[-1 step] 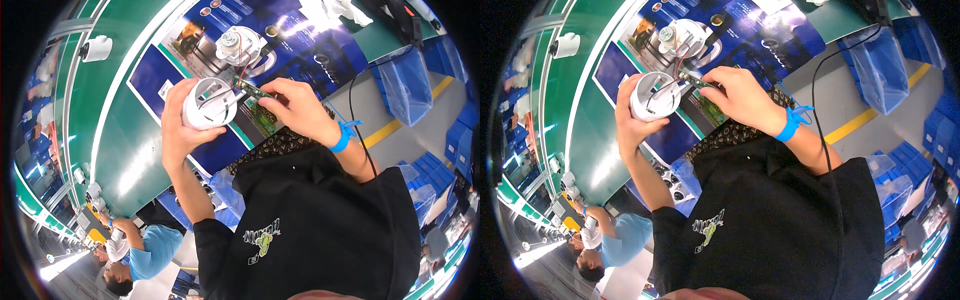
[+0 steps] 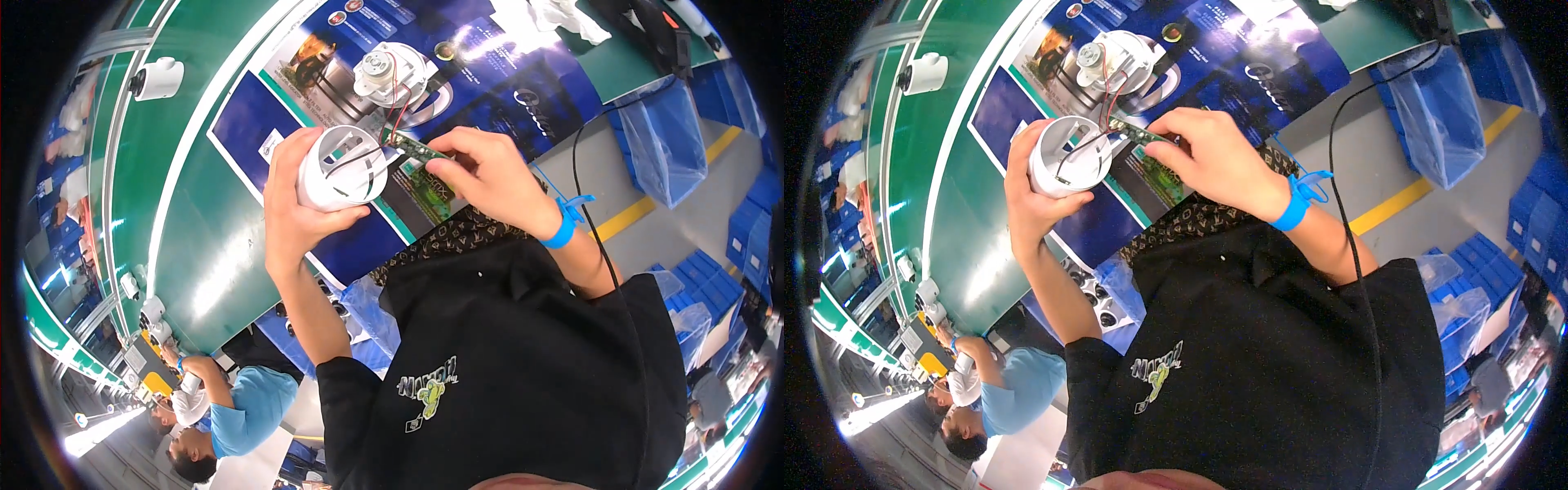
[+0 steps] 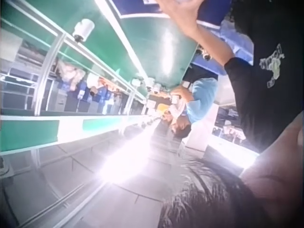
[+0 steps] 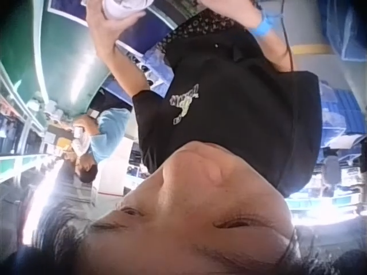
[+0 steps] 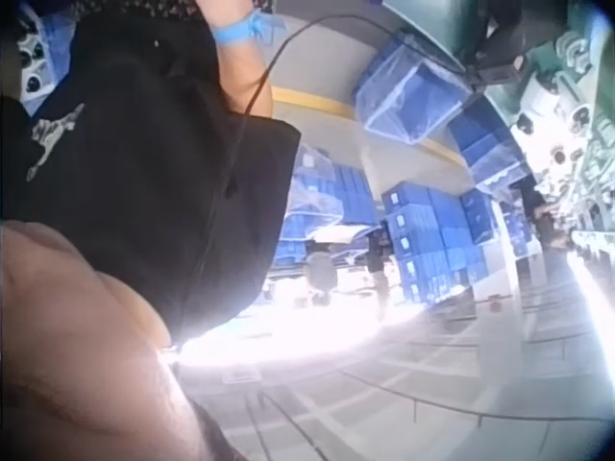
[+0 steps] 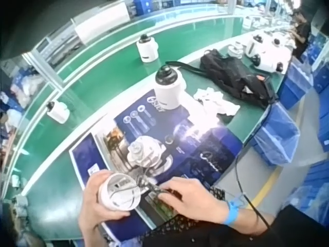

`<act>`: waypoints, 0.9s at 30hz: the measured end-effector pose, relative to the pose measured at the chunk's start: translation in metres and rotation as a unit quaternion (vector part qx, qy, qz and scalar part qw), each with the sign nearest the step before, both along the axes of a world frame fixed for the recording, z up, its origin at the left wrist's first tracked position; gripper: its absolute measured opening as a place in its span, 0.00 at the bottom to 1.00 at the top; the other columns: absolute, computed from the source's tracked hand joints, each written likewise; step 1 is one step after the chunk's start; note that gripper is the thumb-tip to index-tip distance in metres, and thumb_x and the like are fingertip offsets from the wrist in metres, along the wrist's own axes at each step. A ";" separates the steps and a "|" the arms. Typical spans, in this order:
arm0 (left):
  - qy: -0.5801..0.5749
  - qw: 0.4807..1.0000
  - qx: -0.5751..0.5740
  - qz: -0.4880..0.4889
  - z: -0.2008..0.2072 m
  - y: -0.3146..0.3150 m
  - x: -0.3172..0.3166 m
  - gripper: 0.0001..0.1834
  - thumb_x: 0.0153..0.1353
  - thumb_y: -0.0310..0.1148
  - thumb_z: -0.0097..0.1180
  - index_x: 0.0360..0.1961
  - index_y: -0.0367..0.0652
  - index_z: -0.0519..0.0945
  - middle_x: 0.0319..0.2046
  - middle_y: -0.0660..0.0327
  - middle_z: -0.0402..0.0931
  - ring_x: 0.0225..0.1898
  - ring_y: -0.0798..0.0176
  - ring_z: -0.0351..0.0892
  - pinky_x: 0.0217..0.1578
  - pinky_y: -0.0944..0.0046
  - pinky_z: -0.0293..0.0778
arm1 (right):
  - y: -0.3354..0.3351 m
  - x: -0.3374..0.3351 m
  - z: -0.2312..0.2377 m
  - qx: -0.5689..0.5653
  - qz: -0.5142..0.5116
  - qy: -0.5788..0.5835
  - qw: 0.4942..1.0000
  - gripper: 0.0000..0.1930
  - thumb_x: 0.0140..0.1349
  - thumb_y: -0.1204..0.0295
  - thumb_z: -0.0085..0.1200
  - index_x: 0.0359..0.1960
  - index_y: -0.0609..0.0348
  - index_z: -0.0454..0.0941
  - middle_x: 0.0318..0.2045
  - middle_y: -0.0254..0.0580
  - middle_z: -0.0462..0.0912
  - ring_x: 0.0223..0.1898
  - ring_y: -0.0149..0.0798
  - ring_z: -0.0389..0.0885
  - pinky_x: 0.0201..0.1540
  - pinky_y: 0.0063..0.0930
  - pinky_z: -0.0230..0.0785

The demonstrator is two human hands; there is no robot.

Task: Assembling electronic components, including circuit boards and wiring, into a plastic fixture housing.

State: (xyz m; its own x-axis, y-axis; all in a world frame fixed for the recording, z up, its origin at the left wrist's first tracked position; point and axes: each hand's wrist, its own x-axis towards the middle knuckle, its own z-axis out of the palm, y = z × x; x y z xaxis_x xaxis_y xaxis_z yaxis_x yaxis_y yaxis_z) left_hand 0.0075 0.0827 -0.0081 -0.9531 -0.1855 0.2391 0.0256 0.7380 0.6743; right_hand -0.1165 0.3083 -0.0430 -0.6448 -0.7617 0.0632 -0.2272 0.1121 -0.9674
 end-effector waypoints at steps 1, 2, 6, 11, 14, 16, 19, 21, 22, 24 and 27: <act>0.001 1.000 -0.007 0.000 0.000 0.000 0.000 0.48 0.23 0.42 0.78 0.53 0.42 0.72 0.51 0.52 0.73 0.50 0.50 0.75 0.50 0.55 0.70 | 0.001 -0.002 0.002 0.001 -0.004 -0.031 0.999 0.07 0.60 0.78 0.55 0.38 0.67 0.78 0.25 0.38 0.76 0.21 0.25 0.75 0.23 0.20 0.68; 0.000 1.000 -0.007 0.003 0.001 0.001 0.000 0.48 0.23 0.42 0.78 0.53 0.42 0.72 0.51 0.52 0.73 0.50 0.50 0.75 0.50 0.55 0.70 | 0.000 -0.004 0.003 0.000 -0.001 -0.033 0.999 0.07 0.60 0.78 0.55 0.38 0.67 0.78 0.25 0.38 0.76 0.21 0.25 0.75 0.23 0.20 0.68; 0.006 1.000 -0.003 -0.015 -0.001 -0.004 0.001 0.49 0.23 0.43 0.78 0.53 0.42 0.72 0.51 0.52 0.73 0.50 0.49 0.75 0.50 0.55 0.70 | -0.010 -0.008 0.002 -0.064 0.016 -0.027 0.997 0.05 0.60 0.79 0.53 0.37 0.68 0.78 0.25 0.38 0.78 0.21 0.25 0.76 0.22 0.19 0.67; 0.008 0.999 0.022 -0.023 -0.004 -0.008 0.000 0.49 0.23 0.44 0.78 0.53 0.42 0.72 0.50 0.52 0.73 0.50 0.49 0.75 0.51 0.55 0.70 | -0.020 -0.022 -0.006 -0.087 0.019 0.164 0.982 0.06 0.57 0.79 0.57 0.35 0.66 0.79 0.24 0.43 0.79 0.18 0.35 0.76 0.22 0.26 0.67; 0.022 0.999 0.018 -0.026 -0.004 -0.005 0.000 0.49 0.22 0.44 0.78 0.53 0.42 0.72 0.50 0.52 0.73 0.50 0.49 0.75 0.50 0.55 0.70 | -0.021 -0.030 0.002 -0.053 0.052 0.163 0.984 0.06 0.54 0.77 0.59 0.33 0.65 0.79 0.23 0.47 0.77 0.23 0.46 0.77 0.26 0.33 0.68; 0.024 0.999 0.010 -0.033 -0.002 -0.005 -0.001 0.49 0.22 0.43 0.78 0.53 0.43 0.73 0.50 0.52 0.73 0.50 0.49 0.75 0.49 0.56 0.71 | -0.023 -0.036 0.006 -0.045 0.076 0.177 0.980 0.06 0.52 0.76 0.58 0.31 0.65 0.79 0.22 0.50 0.75 0.27 0.53 0.77 0.28 0.40 0.69; 0.006 0.999 0.005 -0.038 0.002 -0.002 -0.006 0.48 0.22 0.42 0.78 0.52 0.43 0.73 0.50 0.52 0.74 0.49 0.51 0.76 0.49 0.57 0.71 | -0.025 -0.046 0.018 -0.010 0.115 0.208 0.971 0.05 0.52 0.75 0.57 0.28 0.64 0.79 0.22 0.53 0.76 0.28 0.55 0.77 0.31 0.43 0.69; -0.003 0.999 -0.003 -0.038 0.005 -0.001 -0.010 0.47 0.22 0.42 0.78 0.52 0.42 0.74 0.50 0.52 0.74 0.49 0.51 0.76 0.49 0.58 0.72 | -0.028 -0.052 0.021 0.003 0.126 0.220 0.967 0.05 0.52 0.75 0.56 0.27 0.64 0.79 0.22 0.54 0.76 0.29 0.55 0.77 0.32 0.45 0.69; -0.012 0.999 -0.013 -0.035 0.005 0.000 -0.012 0.47 0.23 0.41 0.78 0.52 0.42 0.74 0.50 0.53 0.74 0.48 0.51 0.76 0.49 0.58 0.72 | -0.029 -0.055 0.021 0.013 0.139 0.233 0.962 0.05 0.52 0.74 0.55 0.26 0.64 0.79 0.22 0.55 0.76 0.29 0.56 0.78 0.33 0.46 0.69; -0.020 0.999 -0.004 -0.038 0.005 -0.002 -0.015 0.47 0.23 0.42 0.78 0.51 0.41 0.74 0.50 0.53 0.74 0.48 0.51 0.76 0.49 0.58 0.72 | -0.029 -0.058 0.022 0.041 0.155 0.241 0.957 0.07 0.52 0.78 0.57 0.33 0.67 0.79 0.25 0.54 0.77 0.30 0.55 0.76 0.32 0.41 0.68; -0.035 0.998 -0.006 -0.046 0.008 -0.004 -0.021 0.47 0.23 0.42 0.78 0.51 0.40 0.74 0.49 0.52 0.75 0.48 0.51 0.77 0.48 0.59 0.72 | -0.030 -0.060 0.023 0.083 0.169 0.221 0.957 0.06 0.52 0.78 0.57 0.31 0.67 0.79 0.25 0.56 0.77 0.30 0.57 0.76 0.33 0.41 0.68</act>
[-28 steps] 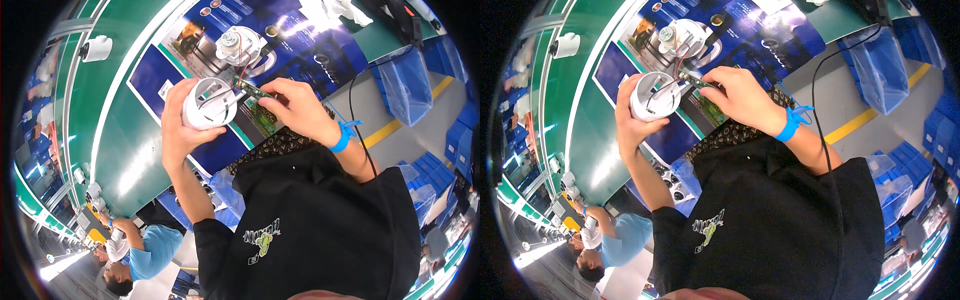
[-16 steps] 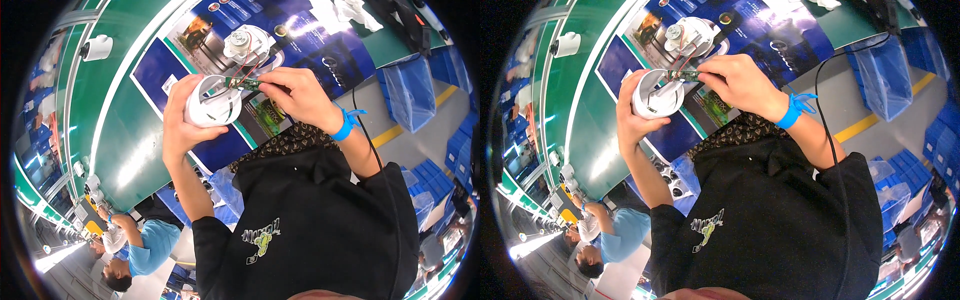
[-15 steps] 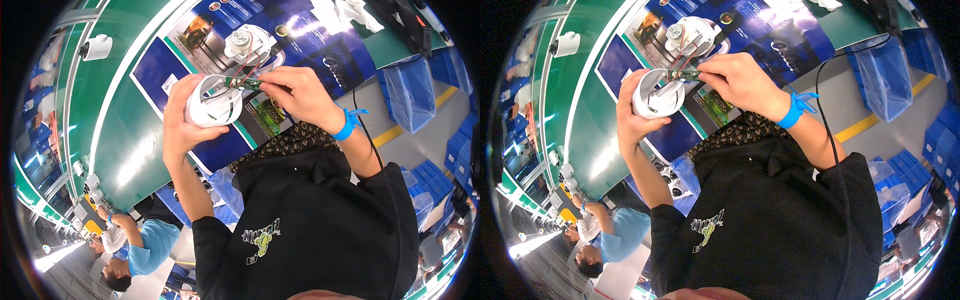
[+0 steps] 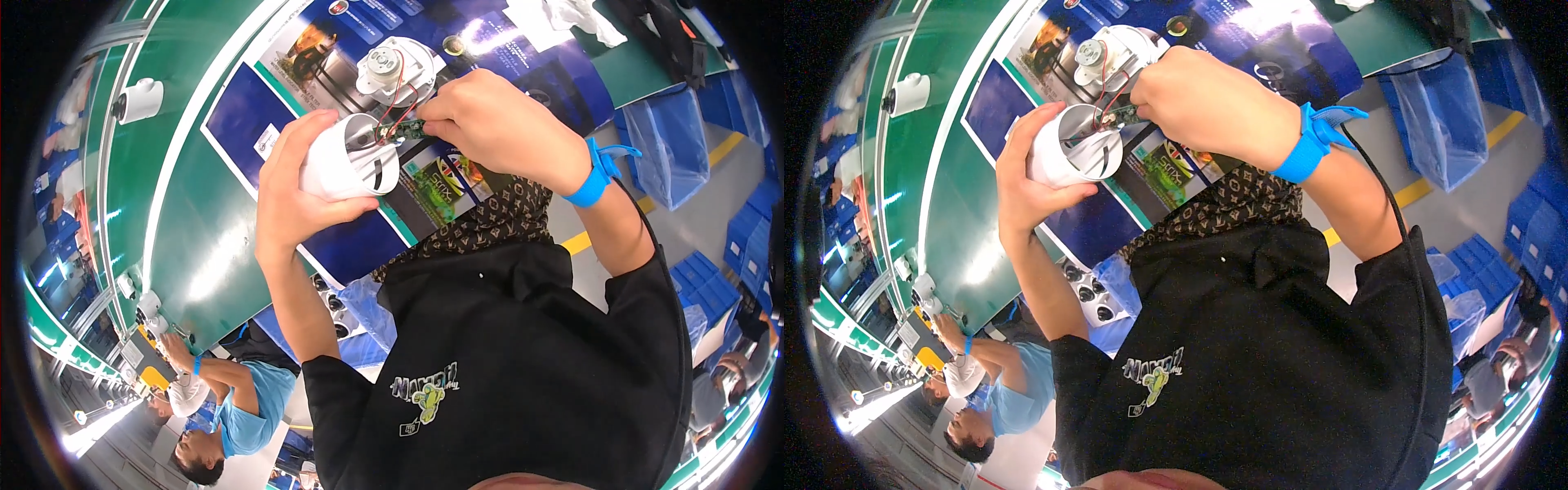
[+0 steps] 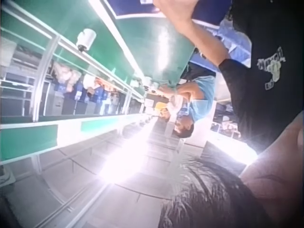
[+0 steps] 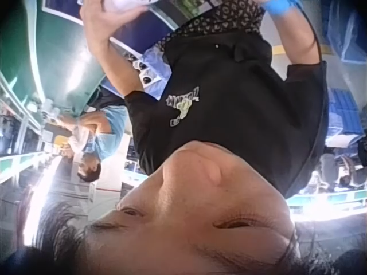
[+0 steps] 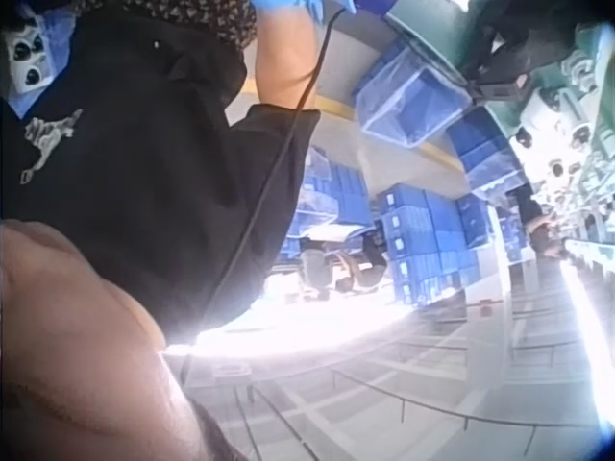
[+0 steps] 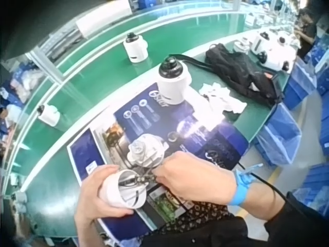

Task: Assembling electronic components, including circuit boards and wiring, into a plastic fixture housing.

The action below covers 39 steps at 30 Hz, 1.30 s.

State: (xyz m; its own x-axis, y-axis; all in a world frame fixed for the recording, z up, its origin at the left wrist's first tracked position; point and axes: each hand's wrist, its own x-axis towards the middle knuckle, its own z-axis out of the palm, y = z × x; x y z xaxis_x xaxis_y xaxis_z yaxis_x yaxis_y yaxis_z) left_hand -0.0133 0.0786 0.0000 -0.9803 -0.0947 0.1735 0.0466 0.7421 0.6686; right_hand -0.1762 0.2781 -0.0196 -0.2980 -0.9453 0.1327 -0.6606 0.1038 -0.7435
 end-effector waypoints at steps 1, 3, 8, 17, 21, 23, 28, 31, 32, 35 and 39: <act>-0.007 1.000 -0.009 -0.007 0.000 0.000 -0.002 0.47 0.23 0.42 0.78 0.51 0.40 0.74 0.48 0.52 0.75 0.48 0.51 0.77 0.48 0.59 0.72 | 0.000 0.000 -0.001 0.017 -0.006 -0.015 1.000 0.06 0.52 0.77 0.56 0.30 0.67 0.79 0.25 0.56 0.76 0.30 0.57 0.76 0.33 0.42 0.68; -0.010 1.000 -0.013 -0.011 -0.001 0.001 -0.003 0.47 0.23 0.42 0.78 0.51 0.39 0.74 0.48 0.52 0.76 0.48 0.51 0.77 0.48 0.59 0.72 | 0.000 -0.001 -0.004 0.035 -0.015 -0.031 0.999 0.05 0.52 0.77 0.56 0.29 0.67 0.79 0.25 0.57 0.76 0.30 0.57 0.76 0.33 0.42 0.68; -0.013 1.000 0.000 -0.020 0.001 -0.002 -0.006 0.47 0.23 0.42 0.78 0.51 0.39 0.75 0.48 0.52 0.76 0.48 0.51 0.77 0.49 0.59 0.72 | -0.004 -0.001 -0.009 -0.002 -0.029 -0.027 0.999 0.05 0.51 0.77 0.53 0.24 0.66 0.79 0.21 0.56 0.78 0.30 0.55 0.80 0.34 0.43 0.72; -0.057 0.995 0.036 -0.080 0.007 -0.005 -0.018 0.47 0.24 0.42 0.78 0.52 0.39 0.74 0.50 0.51 0.75 0.50 0.51 0.76 0.50 0.59 0.70 | -0.001 0.003 -0.021 -0.016 -0.002 -0.160 0.987 0.09 0.55 0.76 0.57 0.37 0.66 0.80 0.28 0.52 0.82 0.28 0.48 0.82 0.33 0.32 0.72; -0.054 0.993 0.059 -0.086 0.005 -0.007 -0.021 0.47 0.25 0.43 0.78 0.52 0.38 0.74 0.50 0.50 0.74 0.51 0.52 0.76 0.51 0.59 0.69 | -0.004 0.011 -0.014 0.041 -0.054 -0.244 0.968 0.14 0.60 0.72 0.55 0.47 0.61 0.77 0.23 0.43 0.82 0.22 0.30 0.79 0.27 0.22 0.71; -0.053 0.992 0.084 -0.079 0.002 -0.010 -0.019 0.47 0.25 0.44 0.78 0.52 0.38 0.74 0.51 0.50 0.74 0.51 0.52 0.75 0.51 0.59 0.69 | -0.001 0.006 0.000 0.068 -0.033 -0.340 0.937 0.14 0.62 0.70 0.53 0.48 0.62 0.76 0.25 0.41 0.82 0.23 0.28 0.79 0.28 0.20 0.71; -0.038 0.983 0.156 -0.090 -0.010 -0.013 -0.014 0.49 0.25 0.44 0.78 0.53 0.38 0.74 0.50 0.51 0.74 0.51 0.53 0.75 0.52 0.59 0.68 | 0.014 -0.005 -0.029 0.042 0.093 -0.545 0.832 0.18 0.71 0.64 0.41 0.52 0.67 0.73 0.37 0.42 0.81 0.33 0.29 0.82 0.33 0.18 0.76; -0.055 0.978 0.193 -0.056 -0.011 -0.014 -0.010 0.49 0.24 0.43 0.78 0.53 0.37 0.74 0.50 0.52 0.74 0.51 0.54 0.75 0.52 0.59 0.68 | 0.005 0.003 -0.027 0.045 0.059 -0.572 0.817 0.19 0.71 0.62 0.41 0.44 0.70 0.75 0.37 0.44 0.81 0.32 0.31 0.83 0.31 0.21 0.78; -0.054 0.978 0.193 -0.058 -0.011 -0.014 -0.010 0.49 0.24 0.43 0.78 0.53 0.37 0.74 0.50 0.52 0.74 0.51 0.54 0.75 0.52 0.59 0.68 | 0.002 0.005 -0.026 0.067 0.049 -0.584 0.808 0.19 0.71 0.64 0.41 0.50 0.69 0.73 0.37 0.43 0.81 0.34 0.30 0.83 0.31 0.18 0.77; -0.076 0.980 0.180 -0.046 -0.009 -0.013 -0.006 0.50 0.25 0.44 0.79 0.54 0.36 0.73 0.50 0.53 0.75 0.51 0.57 0.75 0.52 0.61 0.68 | -0.005 0.011 -0.022 0.071 0.019 -0.610 0.789 0.18 0.71 0.64 0.41 0.45 0.72 0.73 0.37 0.46 0.80 0.33 0.33 0.84 0.29 0.20 0.79; -0.111 0.952 0.284 0.034 -0.009 -0.011 0.004 0.53 0.25 0.45 0.79 0.56 0.35 0.70 0.48 0.55 0.76 0.49 0.61 0.75 0.51 0.63 0.68 | -0.011 0.027 -0.014 0.084 -0.049 -0.673 0.733 0.18 0.70 0.64 0.42 0.41 0.73 0.74 0.34 0.47 0.80 0.29 0.36 0.84 0.24 0.22 0.79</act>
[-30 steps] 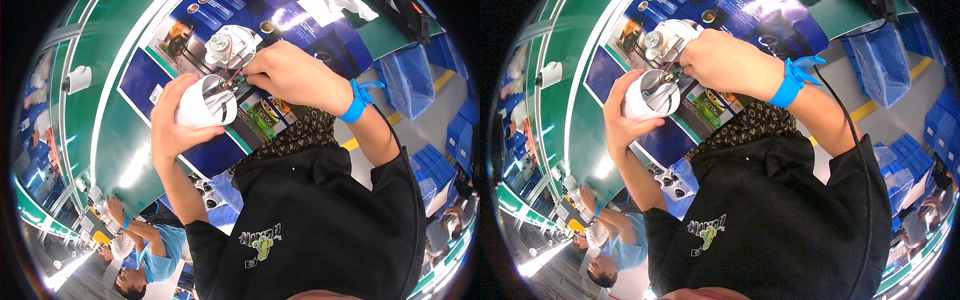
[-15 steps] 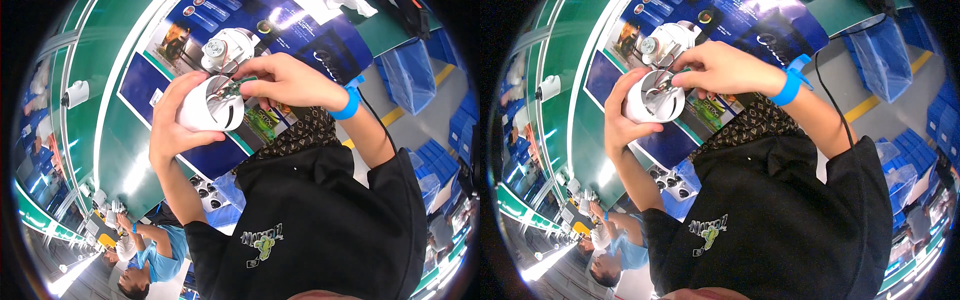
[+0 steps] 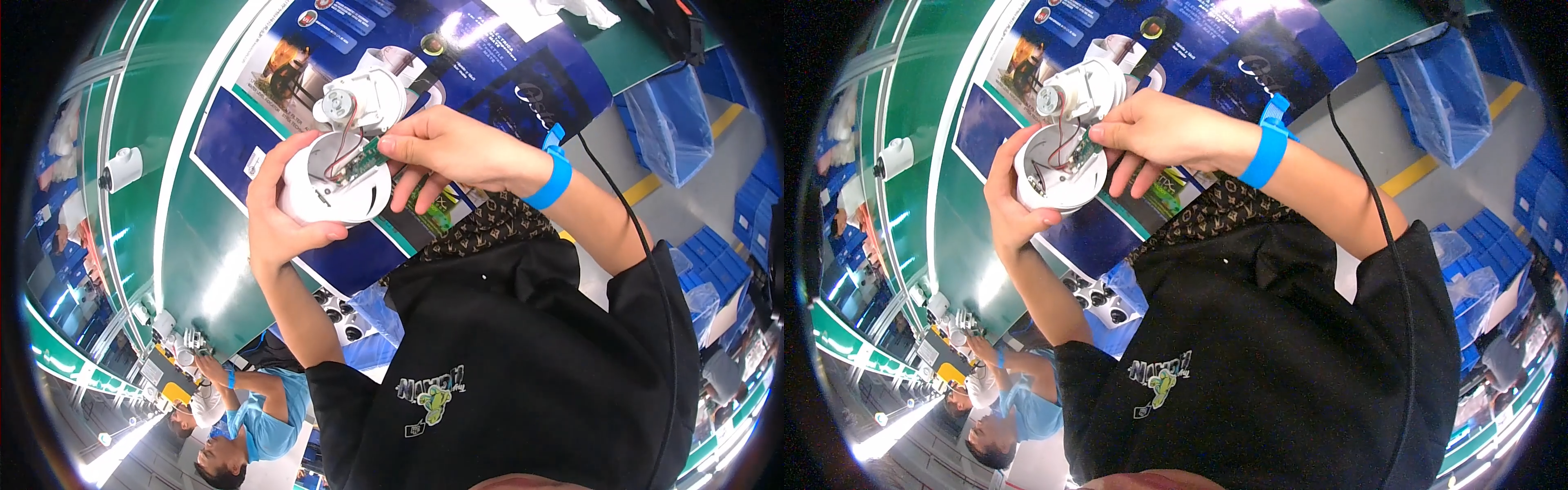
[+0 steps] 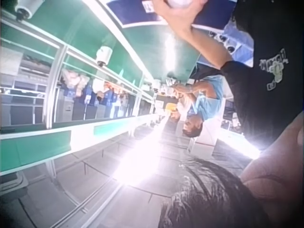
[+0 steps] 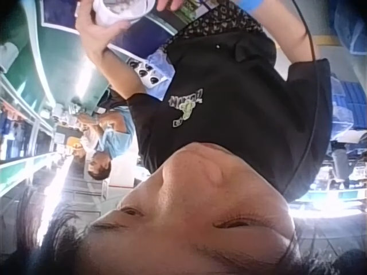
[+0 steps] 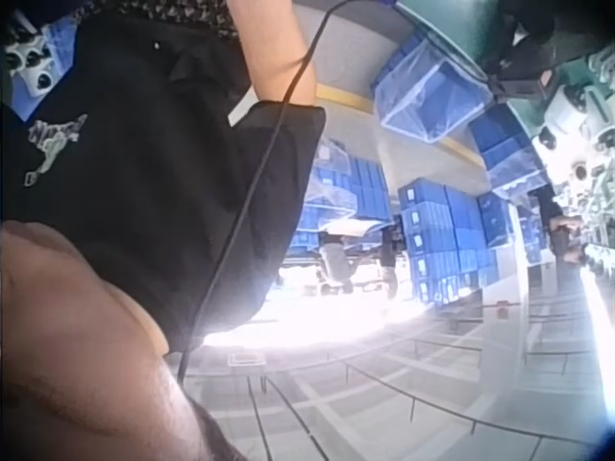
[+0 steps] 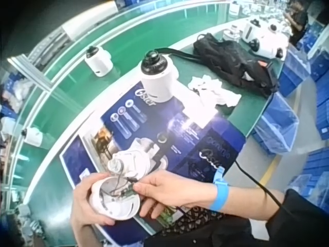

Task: Assembling electronic components, including circuit boards and wiring, into a plastic fixture housing.

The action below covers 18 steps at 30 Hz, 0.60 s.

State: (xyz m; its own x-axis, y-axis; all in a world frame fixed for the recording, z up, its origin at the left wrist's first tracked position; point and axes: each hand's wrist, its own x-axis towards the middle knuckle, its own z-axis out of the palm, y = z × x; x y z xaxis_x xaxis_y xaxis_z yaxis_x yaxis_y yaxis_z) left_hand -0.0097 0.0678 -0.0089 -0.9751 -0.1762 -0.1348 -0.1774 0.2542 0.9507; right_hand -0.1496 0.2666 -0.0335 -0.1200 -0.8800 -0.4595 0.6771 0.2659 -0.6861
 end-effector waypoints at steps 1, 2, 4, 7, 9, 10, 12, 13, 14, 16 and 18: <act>0.001 1.000 0.013 0.011 0.001 0.001 0.002 0.54 0.26 0.45 0.79 0.57 0.34 0.69 0.48 0.55 0.76 0.49 0.62 0.75 0.51 0.64 0.68 | 0.000 0.003 0.002 0.001 0.000 -0.001 1.000 0.18 0.70 0.64 0.42 0.41 0.73 0.74 0.34 0.47 0.80 0.29 0.36 0.84 0.24 0.22 0.79; 0.000 1.000 0.014 0.012 0.002 0.004 0.005 0.54 0.26 0.45 0.79 0.57 0.34 0.69 0.48 0.55 0.76 0.49 0.62 0.75 0.51 0.64 0.68 | -0.001 0.005 0.003 0.012 -0.006 -0.001 1.000 0.18 0.70 0.64 0.43 0.40 0.73 0.75 0.33 0.47 0.80 0.29 0.36 0.84 0.24 0.22 0.79; -0.030 0.997 0.045 0.061 0.006 0.009 0.011 0.55 0.26 0.45 0.80 0.58 0.34 0.68 0.48 0.55 0.75 0.49 0.62 0.75 0.51 0.63 0.68 | -0.004 0.009 0.005 0.043 -0.005 -0.002 0.999 0.16 0.69 0.65 0.46 0.41 0.71 0.75 0.34 0.45 0.81 0.28 0.32 0.84 0.23 0.19 0.77; -0.073 0.991 0.060 0.091 0.013 0.013 0.023 0.55 0.26 0.45 0.80 0.58 0.33 0.68 0.48 0.55 0.75 0.49 0.62 0.75 0.52 0.63 0.67 | -0.006 0.020 0.011 0.075 0.002 -0.026 0.997 0.15 0.68 0.65 0.48 0.40 0.70 0.75 0.31 0.42 0.80 0.24 0.31 0.82 0.22 0.20 0.77; -0.081 0.993 0.052 0.065 0.012 0.010 0.035 0.54 0.27 0.44 0.80 0.57 0.32 0.68 0.47 0.55 0.74 0.49 0.62 0.74 0.51 0.63 0.67 | -0.007 0.029 0.008 0.113 0.029 -0.047 0.992 0.14 0.68 0.66 0.48 0.38 0.69 0.75 0.28 0.41 0.80 0.24 0.30 0.82 0.21 0.21 0.77; -0.084 0.991 0.073 0.073 0.012 0.011 0.041 0.53 0.27 0.44 0.80 0.57 0.32 0.68 0.47 0.56 0.74 0.49 0.62 0.74 0.51 0.64 0.67 | -0.007 0.033 0.008 0.126 0.037 -0.062 0.989 0.13 0.67 0.67 0.50 0.37 0.68 0.75 0.26 0.40 0.79 0.23 0.31 0.81 0.21 0.21 0.77; -0.103 0.988 0.088 0.072 0.011 0.013 0.050 0.52 0.28 0.43 0.79 0.56 0.33 0.68 0.47 0.56 0.74 0.49 0.62 0.73 0.52 0.63 0.66 | -0.008 0.041 0.005 0.142 0.049 -0.057 0.987 0.12 0.66 0.67 0.51 0.35 0.68 0.75 0.24 0.40 0.78 0.21 0.31 0.81 0.20 0.22 0.76; -0.119 0.985 0.095 0.076 0.010 0.013 0.054 0.51 0.29 0.43 0.79 0.56 0.32 0.68 0.48 0.56 0.73 0.50 0.62 0.73 0.53 0.63 0.65 | -0.009 0.044 0.003 0.152 0.058 -0.058 0.985 0.12 0.65 0.68 0.53 0.31 0.67 0.75 0.23 0.40 0.78 0.20 0.31 0.80 0.20 0.21 0.76; -0.134 0.982 0.103 0.081 0.008 0.013 0.058 0.50 0.31 0.43 0.79 0.56 0.32 0.68 0.48 0.57 0.73 0.51 0.62 0.72 0.54 0.63 0.65 | -0.010 0.045 0.004 0.152 0.060 -0.059 0.985 0.12 0.65 0.68 0.53 0.31 0.67 0.75 0.23 0.40 0.78 0.20 0.31 0.80 0.20 0.21 0.76; -0.144 0.977 0.130 0.088 0.003 0.011 0.067 0.50 0.33 0.43 0.77 0.57 0.32 0.67 0.51 0.56 0.71 0.53 0.61 0.71 0.55 0.62 0.63 | -0.012 0.046 0.004 0.159 0.078 -0.065 0.982 0.13 0.64 0.67 0.55 0.28 0.66 0.74 0.22 0.40 0.78 0.19 0.31 0.80 0.19 0.21 0.75; -0.128 0.969 0.180 0.114 -0.001 0.013 0.071 0.50 0.34 0.42 0.76 0.58 0.33 0.65 0.52 0.55 0.71 0.53 0.60 0.71 0.55 0.62 0.64 | -0.014 0.046 0.006 0.172 0.090 -0.068 0.979 0.13 0.63 0.67 0.55 0.28 0.66 0.74 0.22 0.41 0.78 0.19 0.30 0.80 0.19 0.20 0.74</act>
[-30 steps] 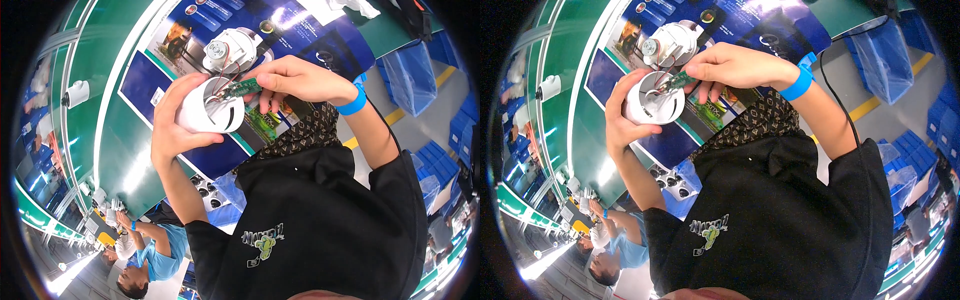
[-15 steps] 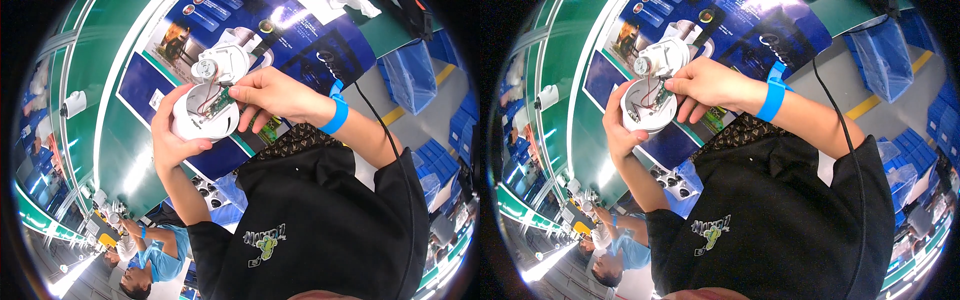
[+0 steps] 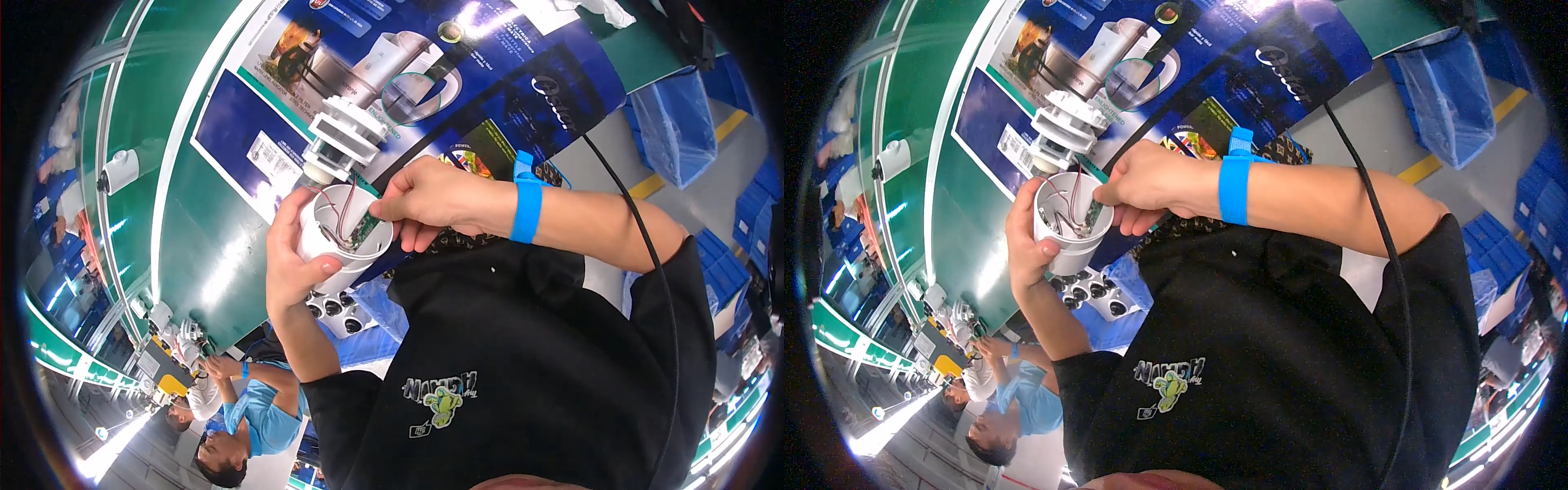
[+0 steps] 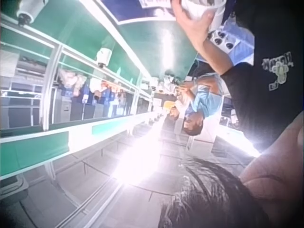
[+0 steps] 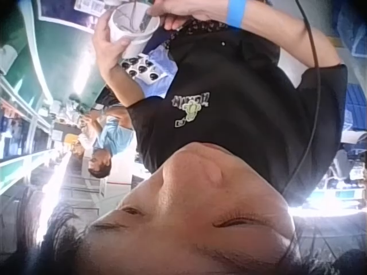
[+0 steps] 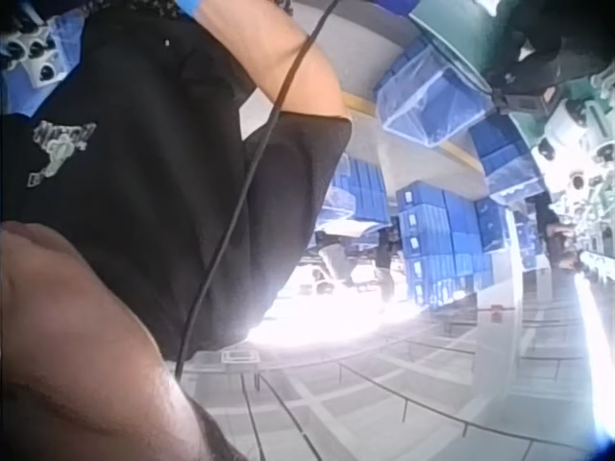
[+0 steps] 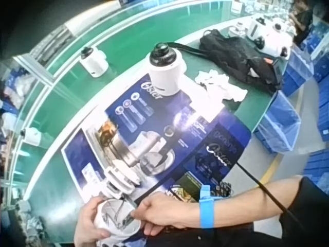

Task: Assembling electronic components, including circuit boards and wiring, into a plastic fixture housing.

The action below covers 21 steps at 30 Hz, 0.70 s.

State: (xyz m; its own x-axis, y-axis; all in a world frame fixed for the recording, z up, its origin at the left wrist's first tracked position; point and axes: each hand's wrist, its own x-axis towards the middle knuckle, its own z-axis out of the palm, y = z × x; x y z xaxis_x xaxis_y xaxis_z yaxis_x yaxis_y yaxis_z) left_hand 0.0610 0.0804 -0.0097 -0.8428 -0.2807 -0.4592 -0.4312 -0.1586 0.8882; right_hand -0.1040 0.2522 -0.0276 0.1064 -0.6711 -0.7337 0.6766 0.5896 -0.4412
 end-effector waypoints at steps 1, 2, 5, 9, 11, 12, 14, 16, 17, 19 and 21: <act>-0.006 1.000 0.004 0.000 0.000 0.000 0.003 0.52 0.34 0.39 0.76 0.61 0.33 0.62 0.52 0.54 0.70 0.53 0.59 0.71 0.56 0.61 0.64 | -0.002 0.000 0.001 0.010 0.015 -0.007 1.000 0.13 0.62 0.67 0.56 0.28 0.66 0.74 0.21 0.41 0.78 0.19 0.30 0.80 0.19 0.20 0.74; -0.006 1.000 0.004 0.003 0.001 0.001 0.004 0.52 0.34 0.39 0.76 0.61 0.33 0.62 0.52 0.54 0.70 0.53 0.59 0.71 0.56 0.61 0.64 | -0.004 0.001 0.002 0.010 0.017 -0.007 1.000 0.13 0.62 0.67 0.56 0.28 0.66 0.74 0.21 0.41 0.78 0.19 0.30 0.80 0.19 0.20 0.74; -0.014 1.000 -0.005 0.010 0.009 0.007 -0.002 0.53 0.33 0.36 0.75 0.62 0.33 0.60 0.51 0.53 0.71 0.53 0.59 0.72 0.55 0.61 0.65 | -0.008 0.001 0.002 0.020 0.041 0.020 0.999 0.12 0.61 0.68 0.57 0.27 0.65 0.75 0.20 0.41 0.79 0.18 0.30 0.79 0.18 0.20 0.74; -0.028 0.999 -0.019 0.007 0.014 0.010 -0.009 0.54 0.32 0.33 0.75 0.63 0.34 0.58 0.50 0.52 0.72 0.52 0.59 0.73 0.55 0.61 0.66 | -0.013 0.002 0.002 0.017 0.055 0.056 0.997 0.12 0.60 0.69 0.57 0.25 0.66 0.75 0.18 0.41 0.78 0.17 0.30 0.79 0.18 0.20 0.73; -0.033 0.999 -0.025 0.004 0.014 0.010 -0.008 0.54 0.32 0.32 0.75 0.63 0.34 0.59 0.50 0.52 0.73 0.52 0.59 0.73 0.55 0.61 0.67 | -0.014 0.002 0.001 0.019 0.058 0.076 0.995 0.12 0.60 0.69 0.57 0.25 0.66 0.75 0.18 0.41 0.78 0.17 0.30 0.79 0.18 0.20 0.73; -0.024 0.999 -0.044 -0.001 0.014 0.010 -0.007 0.54 0.32 0.33 0.75 0.63 0.34 0.59 0.50 0.52 0.73 0.52 0.59 0.73 0.55 0.61 0.66 | -0.014 0.001 -0.001 0.009 0.066 0.076 0.995 0.12 0.60 0.69 0.57 0.26 0.66 0.75 0.19 0.41 0.79 0.17 0.30 0.79 0.18 0.20 0.73; -0.012 0.998 -0.060 -0.008 0.009 0.010 -0.006 0.54 0.33 0.34 0.76 0.63 0.35 0.59 0.50 0.53 0.73 0.52 0.59 0.73 0.55 0.61 0.66 | -0.010 -0.001 -0.002 0.003 0.066 0.065 0.996 0.13 0.61 0.67 0.56 0.28 0.67 0.76 0.21 0.42 0.80 0.18 0.30 0.80 0.18 0.20 0.74; 0.001 1.000 -0.001 0.005 0.006 0.012 -0.008 0.55 0.34 0.38 0.76 0.63 0.35 0.59 0.51 0.53 0.73 0.53 0.60 0.73 0.55 0.62 0.65 | 0.000 -0.013 0.004 -0.003 0.085 0.031 0.996 0.17 0.61 0.63 0.57 0.31 0.69 0.76 0.24 0.42 0.81 0.19 0.31 0.81 0.19 0.21 0.75; -0.001 1.000 -0.011 0.024 0.005 0.014 -0.006 0.55 0.35 0.42 0.76 0.63 0.34 0.59 0.51 0.54 0.72 0.53 0.60 0.72 0.56 0.62 0.65 | 0.008 -0.025 0.003 -0.026 0.134 0.073 0.988 0.18 0.60 0.62 0.59 0.32 0.70 0.76 0.24 0.42 0.81 0.19 0.31 0.81 0.18 0.21 0.74; -0.001 0.999 -0.028 0.029 0.001 0.009 -0.001 0.54 0.36 0.43 0.75 0.63 0.34 0.60 0.51 0.54 0.72 0.53 0.60 0.72 0.55 0.62 0.65 | 0.021 -0.048 0.013 -0.033 0.195 0.257 0.946 0.19 0.54 0.63 0.65 0.33 0.69 0.76 0.23 0.39 0.80 0.21 0.30 0.81 0.19 0.22 0.72; 0.008 0.999 -0.022 0.038 0.004 0.010 0.001 0.52 0.37 0.43 0.74 0.62 0.35 0.61 0.51 0.55 0.72 0.53 0.60 0.71 0.55 0.63 0.65 | 0.033 -0.052 0.003 -0.097 0.063 0.475 0.872 0.32 0.42 0.66 0.73 0.49 0.63 0.72 0.35 0.40 0.80 0.30 0.32 0.77 0.30 0.25 0.72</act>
State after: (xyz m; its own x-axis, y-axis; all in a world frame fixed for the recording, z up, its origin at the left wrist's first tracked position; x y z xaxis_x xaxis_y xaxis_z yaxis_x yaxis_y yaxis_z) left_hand 0.0624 0.0900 -0.0059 -0.8256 -0.3644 -0.4308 -0.4044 -0.1505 0.9021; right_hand -0.1562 0.2849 -0.0249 -0.4055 -0.8193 -0.4053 -0.1136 0.4851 -0.8671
